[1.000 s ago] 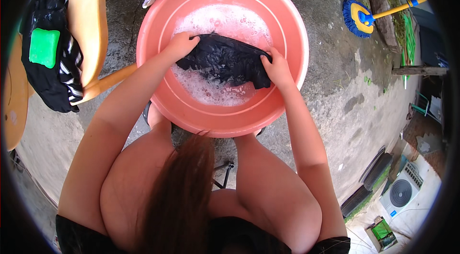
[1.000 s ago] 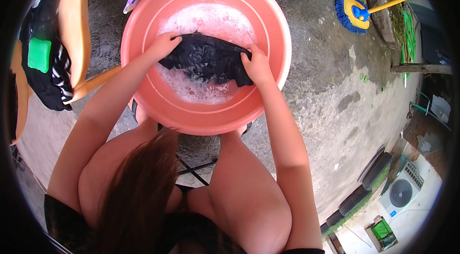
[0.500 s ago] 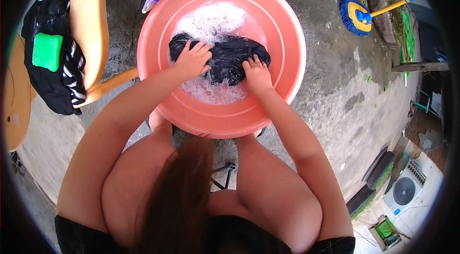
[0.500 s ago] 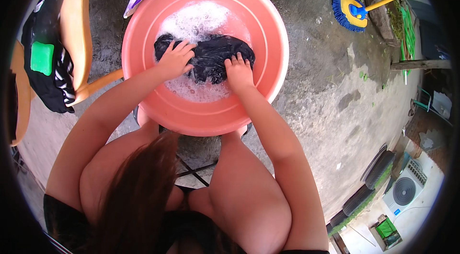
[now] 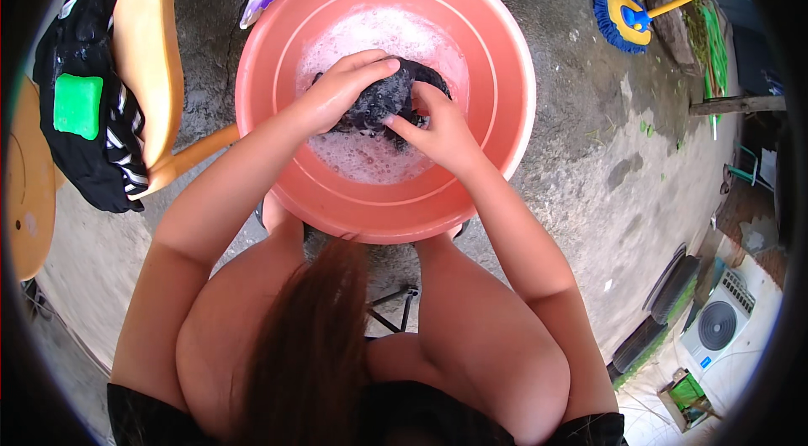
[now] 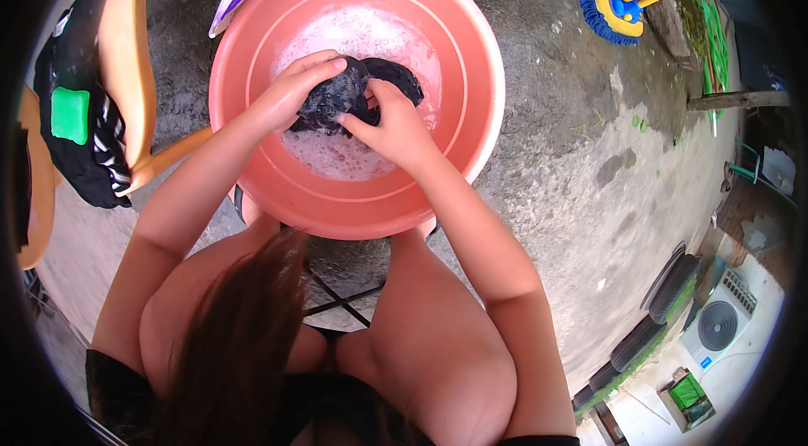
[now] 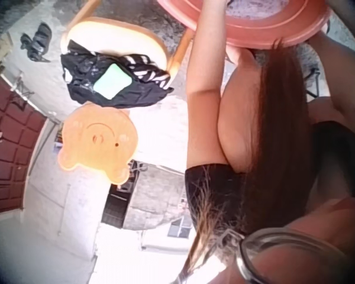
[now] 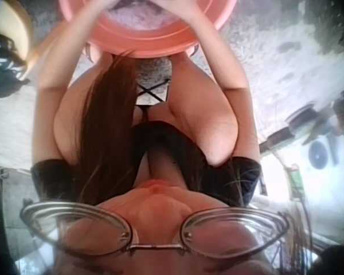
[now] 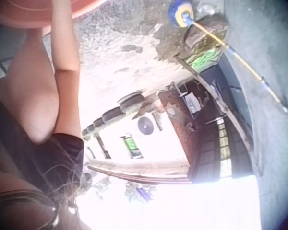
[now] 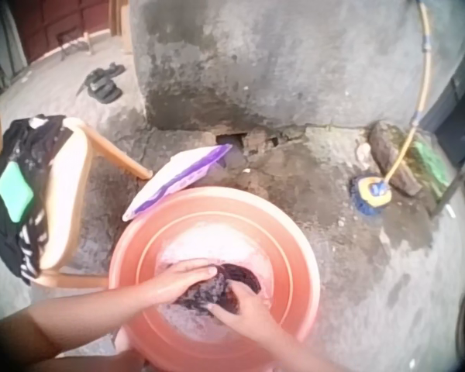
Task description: The person places clothes into a basin of water, pours laundry detergent powder from a bag into the basin, and washes the garments by rubbing and squeezing them in the soapy water by hand.
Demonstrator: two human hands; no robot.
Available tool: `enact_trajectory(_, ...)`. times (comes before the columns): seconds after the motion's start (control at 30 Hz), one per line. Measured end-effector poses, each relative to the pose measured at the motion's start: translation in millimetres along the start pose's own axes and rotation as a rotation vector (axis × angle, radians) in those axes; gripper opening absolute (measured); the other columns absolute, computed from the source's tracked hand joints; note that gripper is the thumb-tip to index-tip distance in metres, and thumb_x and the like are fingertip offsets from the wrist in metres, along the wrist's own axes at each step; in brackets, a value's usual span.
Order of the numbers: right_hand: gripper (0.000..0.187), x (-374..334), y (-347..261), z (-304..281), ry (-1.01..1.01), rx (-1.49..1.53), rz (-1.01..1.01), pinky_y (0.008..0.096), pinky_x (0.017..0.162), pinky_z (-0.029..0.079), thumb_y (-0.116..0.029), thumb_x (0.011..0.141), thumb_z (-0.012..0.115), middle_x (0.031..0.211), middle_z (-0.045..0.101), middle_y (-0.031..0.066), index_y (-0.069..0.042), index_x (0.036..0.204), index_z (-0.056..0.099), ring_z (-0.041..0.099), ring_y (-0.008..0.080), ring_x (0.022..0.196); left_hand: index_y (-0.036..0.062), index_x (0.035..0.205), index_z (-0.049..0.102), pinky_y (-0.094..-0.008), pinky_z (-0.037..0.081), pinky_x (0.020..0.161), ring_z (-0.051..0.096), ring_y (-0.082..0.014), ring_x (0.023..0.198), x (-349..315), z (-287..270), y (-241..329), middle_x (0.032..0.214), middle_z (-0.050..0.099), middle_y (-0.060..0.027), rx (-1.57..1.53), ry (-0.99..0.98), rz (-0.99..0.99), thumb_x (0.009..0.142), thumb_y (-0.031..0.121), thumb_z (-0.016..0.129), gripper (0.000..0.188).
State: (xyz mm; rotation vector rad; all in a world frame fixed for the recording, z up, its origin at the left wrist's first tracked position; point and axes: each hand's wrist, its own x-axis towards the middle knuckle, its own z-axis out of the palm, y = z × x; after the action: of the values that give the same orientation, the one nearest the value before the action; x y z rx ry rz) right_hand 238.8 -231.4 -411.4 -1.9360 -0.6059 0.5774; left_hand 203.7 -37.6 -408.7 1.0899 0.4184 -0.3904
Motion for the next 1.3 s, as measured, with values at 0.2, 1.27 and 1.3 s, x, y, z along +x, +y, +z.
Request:
enact_trajectory(0.2,0.020,-5,-11,-27,0.061,0.242,0.180,0.0280,0.060,0.045,-0.018,0.087,0.068,0.068,0.061,0.0030,-0.001,0.082,0.061,0.057,0.0151,0.063,0.0053,0.136,0.048,-0.0357,0.034,0.109,0.047,-0.0199,0.125,-3,-23,13,0.132,0.051,-0.0104,0.147,-0.232,0.067,0.087,0.018,0.062,0.052)
enact_trajectory(1.27,0.027,-2,-79,6,0.229,0.948,0.445,0.0224,0.044,0.040,-0.026,0.095,0.063,0.073,0.056,0.0027,0.001,0.098,0.060,0.053,0.0104,0.055,0.0009,0.089,0.066,-0.0375,0.050,0.077,0.067,-0.0333,0.085,-18,39,-71,0.080,0.069,-0.0152,0.660,-0.178,0.172,0.082,0.034,0.067,0.033)
enact_trajectory(1.3,0.028,-2,-83,7,0.316,0.923,0.555,0.0229,0.042,0.038,-0.028,0.095,0.063,0.074,0.057,0.0038,0.000,0.097,0.059,0.052,0.0103,0.054,0.0009,0.089,0.066,-0.0375,0.050,0.077,0.067,-0.0333,0.085,-19,40,-66,0.080,0.069,-0.0152,0.658,-0.181,0.173,0.082,0.034,0.067,0.033)
